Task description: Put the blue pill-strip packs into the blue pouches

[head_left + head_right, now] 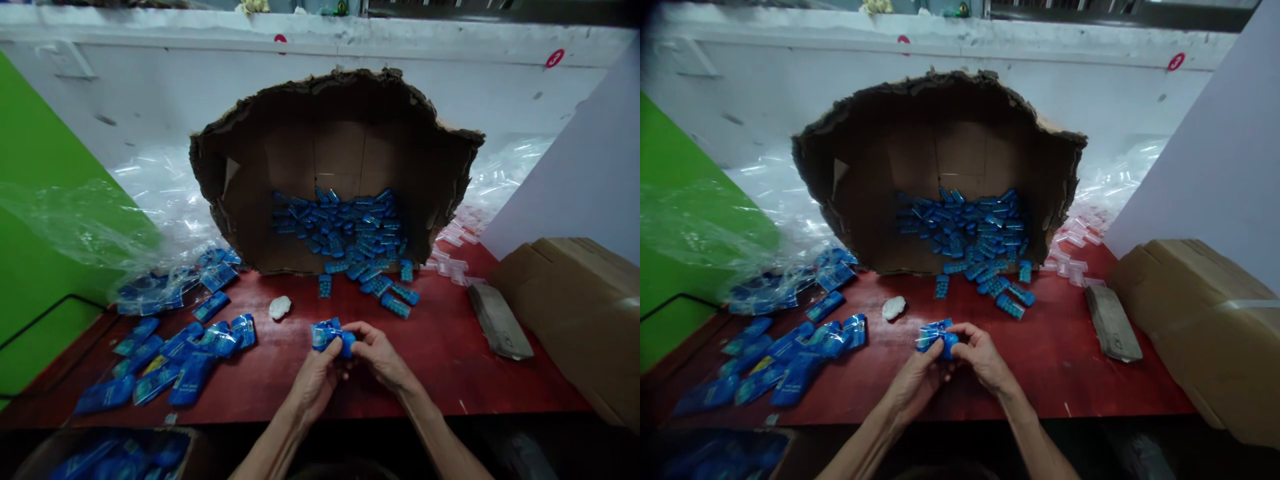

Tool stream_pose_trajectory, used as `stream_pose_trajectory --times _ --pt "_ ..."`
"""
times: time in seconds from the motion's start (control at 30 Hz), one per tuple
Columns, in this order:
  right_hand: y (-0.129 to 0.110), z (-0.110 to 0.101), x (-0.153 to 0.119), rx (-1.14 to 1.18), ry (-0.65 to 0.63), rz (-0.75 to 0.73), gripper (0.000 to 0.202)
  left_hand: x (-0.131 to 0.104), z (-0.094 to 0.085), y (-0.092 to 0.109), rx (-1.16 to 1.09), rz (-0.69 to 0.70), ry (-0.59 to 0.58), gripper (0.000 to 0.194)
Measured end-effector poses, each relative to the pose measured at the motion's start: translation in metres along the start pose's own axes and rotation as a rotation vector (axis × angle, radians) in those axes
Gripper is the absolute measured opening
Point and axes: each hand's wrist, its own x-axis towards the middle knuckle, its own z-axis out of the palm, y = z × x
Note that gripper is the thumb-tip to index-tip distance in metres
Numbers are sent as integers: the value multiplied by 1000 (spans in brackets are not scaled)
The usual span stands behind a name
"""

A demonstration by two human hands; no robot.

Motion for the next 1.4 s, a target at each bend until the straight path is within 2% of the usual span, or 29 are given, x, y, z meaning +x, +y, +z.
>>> stream_pose_trajectory --times 0.17,0.37,0.47,0.53,0.7,0.9,1.03,1.1,1.2,1.27,1.33,1.4 --pt "-6 5 -1 -120 19 -31 33 1 -2 6 9 -15 -43 22" --pt "-3 7 -4 -202 140 -109 35 4 -10 10 117 23 40 26" --pt "-2 5 -4 -195 127 -110 37 5 -11 14 170 54 65 24" --pt "1 5 -3 -95 134 -86 41 5 -10 16 153 54 38 21" --pt "13 4 0 154 95 -22 46 5 -10 17 92 -67 -66 23" --pt "0 0 3 47 -11 -19 64 5 -14 19 117 -92 -63 22" --pt "2 -2 7 72 -11 -25 58 5 -12 21 99 -78 -135 24" --pt "5 0 6 -12 38 -52 52 6 -12 21 99 -87 -111 25" --pt "3 5 -2 -337 152 -186 55 7 -13 22 111 -107 -20 24" --pt "-1 8 -7 -518 183 -282 55 7 -14 22 106 -117 -1 24" --pt "-4 9 -8 -532 202 -306 54 6 -14 21 88 -133 -18 26" --pt "-4 8 -6 -376 216 -231 54 6 -14 20 88 -125 -35 25"
